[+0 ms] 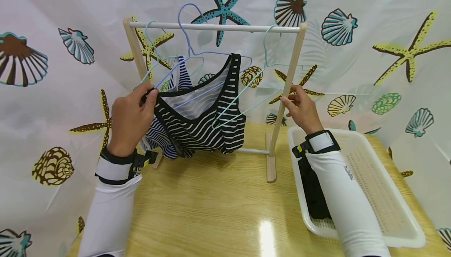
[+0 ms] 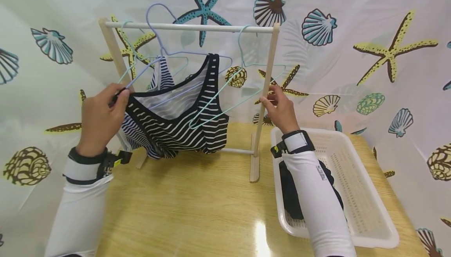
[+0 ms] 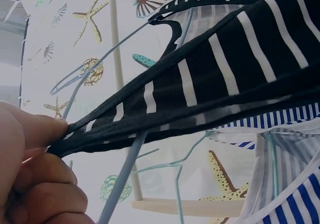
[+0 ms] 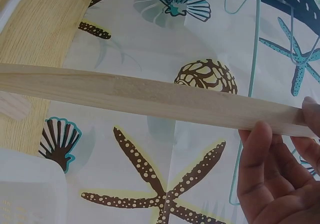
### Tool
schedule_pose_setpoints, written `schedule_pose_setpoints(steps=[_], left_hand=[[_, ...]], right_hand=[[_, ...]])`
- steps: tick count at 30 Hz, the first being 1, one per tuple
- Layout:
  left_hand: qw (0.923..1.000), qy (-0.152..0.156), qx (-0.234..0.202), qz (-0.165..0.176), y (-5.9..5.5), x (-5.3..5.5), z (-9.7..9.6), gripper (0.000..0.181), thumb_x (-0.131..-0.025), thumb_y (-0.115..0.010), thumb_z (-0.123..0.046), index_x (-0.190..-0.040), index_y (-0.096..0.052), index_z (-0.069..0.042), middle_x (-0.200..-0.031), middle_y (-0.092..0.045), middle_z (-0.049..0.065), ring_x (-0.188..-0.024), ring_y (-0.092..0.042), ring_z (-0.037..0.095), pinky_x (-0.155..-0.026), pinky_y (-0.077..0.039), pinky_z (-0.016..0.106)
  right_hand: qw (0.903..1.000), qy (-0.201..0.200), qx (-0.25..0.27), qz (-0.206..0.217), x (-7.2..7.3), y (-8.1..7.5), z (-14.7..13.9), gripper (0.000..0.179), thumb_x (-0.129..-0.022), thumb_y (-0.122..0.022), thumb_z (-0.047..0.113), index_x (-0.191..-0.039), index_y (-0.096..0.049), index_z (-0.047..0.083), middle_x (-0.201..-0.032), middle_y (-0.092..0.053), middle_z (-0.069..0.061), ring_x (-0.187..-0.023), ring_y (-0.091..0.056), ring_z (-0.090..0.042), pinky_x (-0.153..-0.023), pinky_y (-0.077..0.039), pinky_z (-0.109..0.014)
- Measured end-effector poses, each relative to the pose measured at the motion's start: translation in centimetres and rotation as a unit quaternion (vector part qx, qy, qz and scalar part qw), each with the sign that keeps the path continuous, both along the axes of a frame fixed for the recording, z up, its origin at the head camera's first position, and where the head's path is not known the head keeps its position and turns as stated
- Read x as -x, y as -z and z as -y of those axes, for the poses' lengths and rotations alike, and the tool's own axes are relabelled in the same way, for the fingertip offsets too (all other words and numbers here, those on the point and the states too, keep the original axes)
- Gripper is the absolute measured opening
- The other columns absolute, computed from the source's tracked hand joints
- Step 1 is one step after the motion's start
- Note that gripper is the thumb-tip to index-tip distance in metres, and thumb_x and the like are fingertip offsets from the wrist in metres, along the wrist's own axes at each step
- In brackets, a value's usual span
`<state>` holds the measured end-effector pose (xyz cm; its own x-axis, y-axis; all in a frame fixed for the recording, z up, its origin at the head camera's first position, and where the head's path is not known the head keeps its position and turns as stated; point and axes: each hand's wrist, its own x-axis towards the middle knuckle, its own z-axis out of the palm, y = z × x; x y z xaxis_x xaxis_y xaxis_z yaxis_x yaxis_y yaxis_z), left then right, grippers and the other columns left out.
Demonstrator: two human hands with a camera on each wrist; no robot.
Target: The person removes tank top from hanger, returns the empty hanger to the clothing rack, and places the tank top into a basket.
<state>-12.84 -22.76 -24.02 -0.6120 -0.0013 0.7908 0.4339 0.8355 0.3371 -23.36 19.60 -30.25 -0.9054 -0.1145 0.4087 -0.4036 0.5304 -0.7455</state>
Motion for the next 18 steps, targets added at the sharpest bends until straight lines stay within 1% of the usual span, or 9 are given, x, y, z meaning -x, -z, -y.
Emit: schedule_pose_setpoints(steps=[6,12,16,18], left_hand=[[0.9998,-0.014,-0.008,-0.012,-0.3,-1.1,0.3,0.025,-0.098,-0.055,-0.021,-0.104,-0.07,-0.002,-0.051,-0.04,0.004,-0.044,-0.033,0.018,-0.045,-0.02,0.033],[0.9992,-0.033,-0.005,-0.022,-0.6,-1.9,0.5,0.025,-0.096,-0.056,-0.02,-0.104,-0.072,-0.003,-0.046,-0.038,0.002,-0.04,-0.028,0.017,-0.044,-0.018,0.033],[0.9985,-0.049,-0.008,-0.024,-0.9,-2.7,0.6,0.025,-0.096,-0.058,-0.021,-0.108,-0.071,-0.004,-0.046,-0.033,0.001,-0.039,-0.025,0.015,-0.044,-0.017,0.032],[0.998,-0.056,-0.011,-0.026,-1.0,-3.0,0.7,0.025,-0.095,-0.059,-0.022,-0.108,-0.07,-0.004,-0.046,-0.032,0.001,-0.04,-0.024,0.013,-0.046,-0.016,0.031]], right_hand=[[1.0,0.0,0.0,0.0,0.1,0.1,-0.1,0.038,-0.098,-0.057,0.023,-0.132,-0.047,0.009,-0.115,-0.065,-0.021,-0.1,-0.065,-0.032,-0.058,-0.052,-0.021],[1.0,0.002,0.007,0.003,0.2,0.1,-0.2,0.039,-0.098,-0.058,0.023,-0.132,-0.047,0.01,-0.115,-0.065,-0.02,-0.099,-0.065,-0.031,-0.057,-0.052,-0.022],[0.9999,0.001,0.009,0.008,0.2,0.1,-0.2,0.039,-0.098,-0.058,0.023,-0.133,-0.046,0.01,-0.115,-0.064,-0.02,-0.099,-0.065,-0.031,-0.062,-0.056,-0.035],[0.9999,0.0,0.01,0.01,0.2,0.1,-0.2,0.039,-0.098,-0.058,0.023,-0.133,-0.046,0.01,-0.115,-0.064,-0.02,-0.099,-0.065,-0.031,-0.064,-0.056,-0.042]])
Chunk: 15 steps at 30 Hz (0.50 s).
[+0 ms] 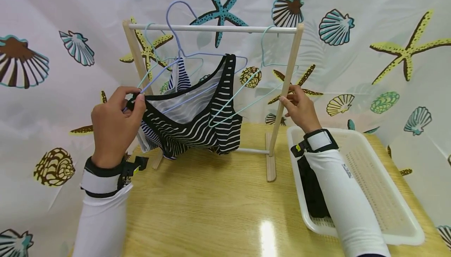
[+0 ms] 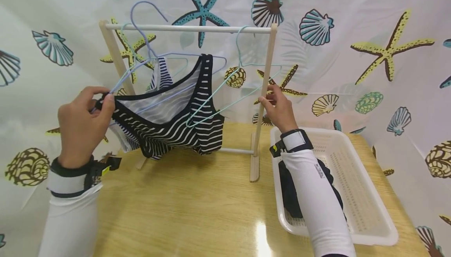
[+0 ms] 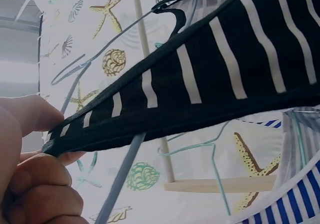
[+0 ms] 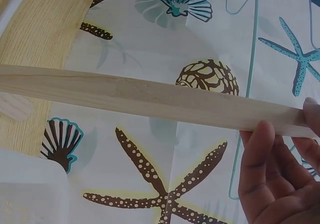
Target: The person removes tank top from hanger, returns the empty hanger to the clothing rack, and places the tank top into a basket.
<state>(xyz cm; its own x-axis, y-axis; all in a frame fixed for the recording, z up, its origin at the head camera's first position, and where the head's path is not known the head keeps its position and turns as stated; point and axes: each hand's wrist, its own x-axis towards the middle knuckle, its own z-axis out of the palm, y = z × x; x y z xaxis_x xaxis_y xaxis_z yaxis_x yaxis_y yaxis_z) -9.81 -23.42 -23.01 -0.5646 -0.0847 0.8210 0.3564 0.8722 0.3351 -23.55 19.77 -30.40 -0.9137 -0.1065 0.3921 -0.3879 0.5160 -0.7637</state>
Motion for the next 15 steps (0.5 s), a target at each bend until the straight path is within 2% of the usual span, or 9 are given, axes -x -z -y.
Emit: schedule_pose_setpoints(steps=[2,6,9,15], left_hand=[[1.0,-0.003,-0.005,-0.005,-0.1,-0.3,0.0,0.024,-0.094,-0.06,-0.022,-0.108,-0.069,-0.003,-0.047,-0.032,0.001,-0.04,-0.023,0.007,-0.047,-0.016,0.031],[0.9997,-0.002,-0.016,-0.016,-0.4,-0.8,0.0,0.024,-0.094,-0.061,-0.02,-0.105,-0.069,-0.001,-0.047,-0.033,0.002,-0.042,-0.019,-0.002,-0.047,-0.016,0.029],[0.9995,-0.004,-0.022,-0.02,-0.7,-1.2,-0.1,0.024,-0.093,-0.061,-0.02,-0.105,-0.069,-0.001,-0.048,-0.035,0.003,-0.042,-0.021,-0.002,-0.047,-0.016,0.027],[0.999,-0.005,-0.033,-0.03,-1.5,-2.1,-0.1,0.025,-0.094,-0.06,-0.022,-0.105,-0.07,-0.002,-0.049,-0.04,0.003,-0.042,-0.028,0.005,-0.047,-0.019,0.024]], right_hand=[[1.0,0.001,-0.001,-0.001,0.0,0.0,0.0,0.039,-0.098,-0.058,0.022,-0.133,-0.046,0.01,-0.115,-0.064,-0.02,-0.099,-0.065,-0.031,-0.064,-0.056,-0.042],[1.0,0.002,0.002,0.0,-0.1,0.0,0.0,0.039,-0.098,-0.058,0.022,-0.133,-0.046,0.01,-0.115,-0.064,-0.02,-0.099,-0.065,-0.031,-0.06,-0.055,-0.03],[1.0,0.002,0.004,0.003,-0.1,0.0,0.0,0.039,-0.098,-0.058,0.023,-0.134,-0.046,0.011,-0.116,-0.064,-0.02,-0.1,-0.064,-0.031,-0.058,-0.053,-0.024],[1.0,0.001,0.001,0.004,-0.1,-0.1,0.0,0.04,-0.098,-0.057,0.024,-0.134,-0.046,0.011,-0.117,-0.064,-0.02,-0.1,-0.065,-0.031,-0.06,-0.054,-0.027]])
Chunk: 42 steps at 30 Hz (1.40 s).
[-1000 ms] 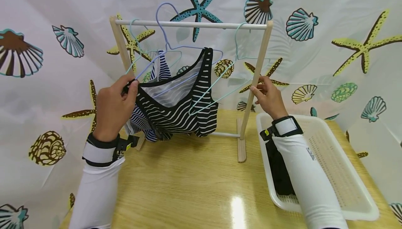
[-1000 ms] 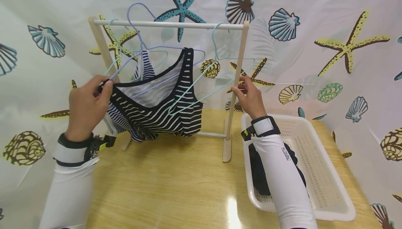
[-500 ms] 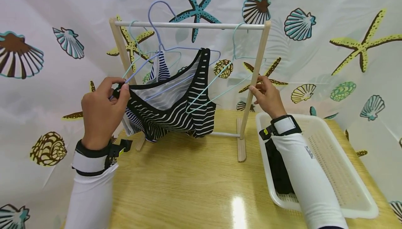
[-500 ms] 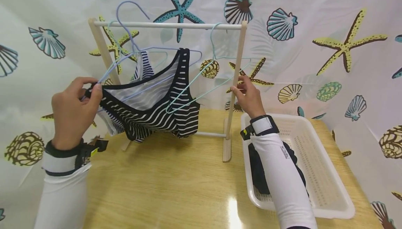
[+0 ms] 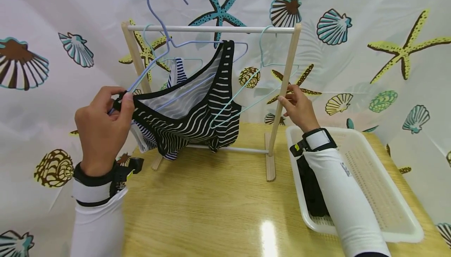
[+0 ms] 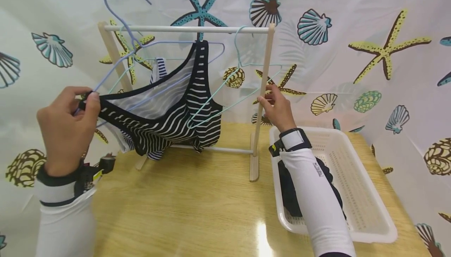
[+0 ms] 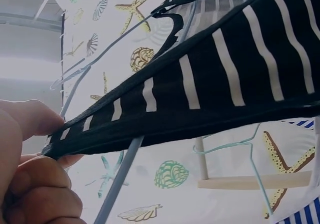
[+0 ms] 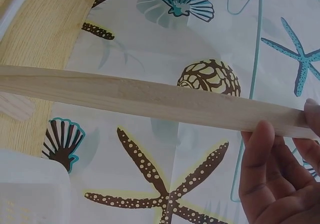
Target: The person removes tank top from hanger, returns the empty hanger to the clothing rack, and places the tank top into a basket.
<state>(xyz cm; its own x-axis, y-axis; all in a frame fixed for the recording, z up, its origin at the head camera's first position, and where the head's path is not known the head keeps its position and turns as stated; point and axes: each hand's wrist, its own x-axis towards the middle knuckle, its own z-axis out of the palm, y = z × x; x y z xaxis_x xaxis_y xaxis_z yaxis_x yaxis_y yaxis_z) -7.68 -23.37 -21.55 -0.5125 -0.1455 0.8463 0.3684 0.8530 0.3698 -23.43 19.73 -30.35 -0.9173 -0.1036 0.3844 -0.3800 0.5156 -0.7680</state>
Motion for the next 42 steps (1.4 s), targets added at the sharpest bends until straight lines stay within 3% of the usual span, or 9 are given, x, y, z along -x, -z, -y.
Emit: schedule_pose_setpoints(steps=[6,10,14,17,24,31,42], left_hand=[[0.9998,0.0,-0.02,-0.009,-0.6,-1.1,0.2,0.025,-0.093,-0.06,-0.021,-0.103,-0.07,-0.001,-0.051,-0.043,0.005,-0.044,-0.028,0.003,-0.048,-0.019,0.021],[0.9995,0.002,-0.027,-0.017,-1.0,-2.0,0.3,0.024,-0.093,-0.061,-0.02,-0.102,-0.071,0.0,-0.05,-0.043,0.006,-0.043,-0.027,0.0,-0.048,-0.019,0.019],[0.999,0.009,-0.035,-0.025,-1.6,-3.2,0.1,0.026,-0.092,-0.061,-0.019,-0.101,-0.07,0.003,-0.051,-0.043,0.007,-0.044,-0.026,-0.003,-0.048,-0.019,0.017],[0.9987,0.017,-0.038,-0.031,-2.0,-4.1,-0.1,0.026,-0.092,-0.061,-0.018,-0.102,-0.07,0.005,-0.052,-0.043,0.005,-0.045,-0.026,-0.003,-0.048,-0.019,0.017],[0.9976,0.043,-0.045,-0.031,-2.5,-5.9,0.4,0.025,-0.09,-0.064,-0.016,-0.102,-0.071,0.005,-0.054,-0.038,-0.003,-0.048,-0.026,-0.004,-0.048,-0.019,0.018],[0.9962,0.072,-0.036,-0.033,-2.7,-6.8,0.9,0.021,-0.09,-0.065,-0.014,-0.098,-0.073,0.004,-0.056,-0.041,-0.007,-0.048,-0.027,-0.003,-0.047,-0.019,0.018],[0.9936,0.109,-0.022,-0.024,-2.6,-7.4,1.0,0.02,-0.09,-0.063,-0.012,-0.098,-0.073,0.004,-0.076,-0.054,-0.019,-0.051,-0.031,-0.004,-0.047,-0.02,0.017]], right_hand=[[1.0,0.005,0.001,-0.001,-0.1,0.0,0.0,0.041,-0.098,-0.057,0.024,-0.135,-0.046,0.011,-0.115,-0.064,-0.02,-0.099,-0.065,-0.031,-0.059,-0.054,-0.027],[1.0,0.002,0.002,-0.005,0.0,0.0,0.1,0.041,-0.098,-0.058,0.023,-0.135,-0.046,0.01,-0.115,-0.065,-0.02,-0.099,-0.065,-0.031,-0.063,-0.056,-0.037],[1.0,0.001,0.0,-0.009,0.0,-0.1,0.1,0.042,-0.098,-0.057,0.025,-0.135,-0.045,0.011,-0.115,-0.065,-0.02,-0.099,-0.065,-0.031,-0.063,-0.056,-0.038],[0.9999,0.001,-0.001,-0.011,0.0,-0.2,0.1,0.042,-0.098,-0.057,0.025,-0.135,-0.046,0.011,-0.115,-0.065,-0.02,-0.099,-0.065,-0.031,-0.061,-0.056,-0.034],[0.9999,-0.002,-0.001,-0.017,0.1,-0.3,0.1,0.041,-0.098,-0.057,0.025,-0.135,-0.046,0.011,-0.116,-0.065,-0.02,-0.1,-0.065,-0.031,-0.063,-0.056,-0.038],[0.9998,-0.001,0.004,-0.017,0.1,-0.3,-0.1,0.042,-0.098,-0.058,0.025,-0.136,-0.046,0.01,-0.116,-0.064,-0.021,-0.101,-0.064,-0.031,-0.059,-0.055,-0.029],[0.9999,0.003,0.004,-0.009,0.0,0.1,0.1,0.04,-0.098,-0.057,0.026,-0.133,-0.046,0.01,-0.114,-0.065,-0.021,-0.098,-0.064,-0.031,-0.06,-0.056,-0.034]])
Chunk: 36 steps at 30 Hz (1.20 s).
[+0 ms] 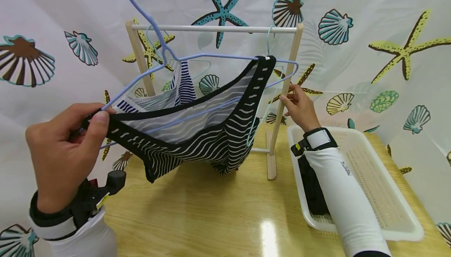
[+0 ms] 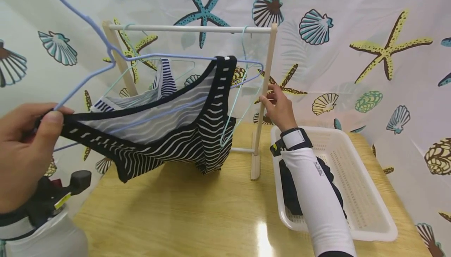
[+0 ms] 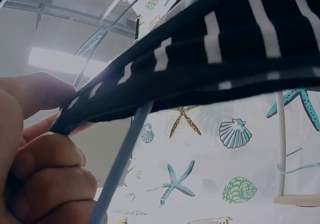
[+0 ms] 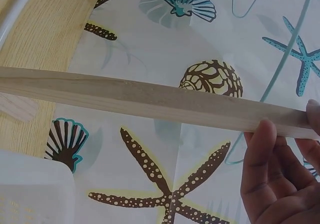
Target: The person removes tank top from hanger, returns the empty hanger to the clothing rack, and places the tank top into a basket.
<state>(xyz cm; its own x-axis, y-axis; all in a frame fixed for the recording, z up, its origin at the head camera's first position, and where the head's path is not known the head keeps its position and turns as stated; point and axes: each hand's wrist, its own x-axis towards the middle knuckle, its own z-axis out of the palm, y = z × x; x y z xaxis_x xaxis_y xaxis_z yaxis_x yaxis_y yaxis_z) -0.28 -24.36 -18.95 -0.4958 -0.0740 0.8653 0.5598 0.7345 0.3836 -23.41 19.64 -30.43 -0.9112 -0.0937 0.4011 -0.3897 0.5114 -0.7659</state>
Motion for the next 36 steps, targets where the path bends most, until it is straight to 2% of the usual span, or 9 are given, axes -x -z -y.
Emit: schedule_pose_setpoints(steps=[5,8,13,17,19,22,25,32,36], left_hand=[[0.9994,0.03,0.016,0.003,0.1,0.0,-0.3,0.02,-0.09,-0.063,-0.013,-0.099,-0.074,0.002,-0.075,-0.057,-0.014,-0.05,-0.031,-0.003,-0.045,-0.021,0.017],[0.9985,0.047,0.027,0.007,0.3,0.3,-0.5,0.019,-0.09,-0.064,-0.013,-0.097,-0.074,0.001,-0.071,-0.055,-0.007,-0.049,-0.03,-0.002,-0.045,-0.02,0.017],[0.9952,0.08,0.054,0.017,0.9,1.1,-0.9,0.016,-0.089,-0.064,-0.014,-0.093,-0.075,-0.002,-0.059,-0.045,-0.005,-0.048,-0.029,-0.001,-0.045,-0.019,0.017],[0.9914,0.103,0.073,0.033,1.7,1.9,-1.0,0.012,-0.087,-0.065,-0.012,-0.093,-0.075,-0.007,-0.054,-0.036,-0.009,-0.045,-0.029,0.0,-0.044,-0.019,0.016],[0.9897,0.11,0.081,0.042,2.3,2.3,-1.0,0.012,-0.086,-0.065,-0.01,-0.093,-0.075,-0.009,-0.053,-0.035,-0.011,-0.045,-0.028,0.0,-0.043,-0.02,0.016],[0.9872,0.119,0.089,0.058,3.2,2.8,-0.9,0.012,-0.084,-0.067,-0.009,-0.092,-0.075,-0.01,-0.053,-0.034,-0.012,-0.044,-0.028,0.0,-0.043,-0.021,0.016],[0.984,0.134,0.095,0.069,4.1,3.4,-0.9,0.012,-0.084,-0.068,-0.009,-0.093,-0.076,-0.01,-0.052,-0.033,-0.013,-0.044,-0.028,0.0,-0.044,-0.022,0.017],[0.9767,0.163,0.101,0.096,6.0,4.5,-1.1,0.012,-0.083,-0.07,-0.006,-0.092,-0.074,-0.013,-0.053,-0.033,-0.013,-0.044,-0.029,0.0,-0.043,-0.022,0.018],[0.9728,0.174,0.111,0.105,6.7,4.8,-1.2,0.009,-0.085,-0.068,-0.009,-0.09,-0.073,-0.015,-0.055,-0.032,-0.014,-0.045,-0.03,0.0,-0.043,-0.023,0.018]], right_hand=[[0.9999,0.01,-0.005,-0.008,0.2,0.0,0.0,0.037,-0.098,-0.057,0.024,-0.131,-0.047,0.009,-0.114,-0.065,-0.021,-0.094,-0.065,-0.032,-0.058,-0.055,-0.032],[0.9995,0.02,-0.017,-0.018,0.3,0.0,-0.1,0.033,-0.097,-0.056,0.018,-0.127,-0.05,0.005,-0.112,-0.066,-0.022,-0.093,-0.066,-0.033,-0.06,-0.054,-0.03],[0.9962,0.028,-0.062,-0.055,0.1,-0.2,-0.3,0.038,-0.093,-0.057,0.013,-0.128,-0.05,0.001,-0.114,-0.064,-0.026,-0.103,-0.061,-0.04,-0.079,-0.047,-0.045],[0.9992,0.008,-0.031,-0.024,0.2,-0.3,-0.3,0.04,-0.096,-0.058,0.025,-0.13,-0.048,0.006,-0.116,-0.064,-0.023,-0.107,-0.061,-0.038,-0.091,-0.044,-0.05],[0.9998,0.007,-0.018,-0.005,0.3,-0.2,-0.3,0.041,-0.097,-0.058,0.029,-0.131,-0.048,0.009,-0.115,-0.066,-0.021,-0.105,-0.063,-0.035,-0.088,-0.047,-0.045],[1.0,0.0,-0.009,0.0,0.2,-0.3,-0.2,0.04,-0.098,-0.058,0.027,-0.131,-0.047,0.008,-0.115,-0.065,-0.022,-0.101,-0.064,-0.035,-0.073,-0.055,-0.038],[1.0,0.0,-0.005,-0.002,0.1,-0.3,-0.1,0.038,-0.098,-0.058,0.025,-0.13,-0.047,0.008,-0.114,-0.065,-0.022,-0.099,-0.065,-0.034,-0.058,-0.056,-0.032],[1.0,0.005,-0.003,-0.007,0.1,-0.3,-0.1,0.036,-0.097,-0.059,0.024,-0.129,-0.049,0.01,-0.112,-0.066,-0.02,-0.098,-0.065,-0.031,-0.059,-0.056,-0.038],[1.0,0.002,0.002,-0.002,0.1,-0.1,0.0,0.035,-0.097,-0.06,0.022,-0.129,-0.049,0.01,-0.112,-0.066,-0.02,-0.097,-0.065,-0.031,-0.057,-0.055,-0.029]])
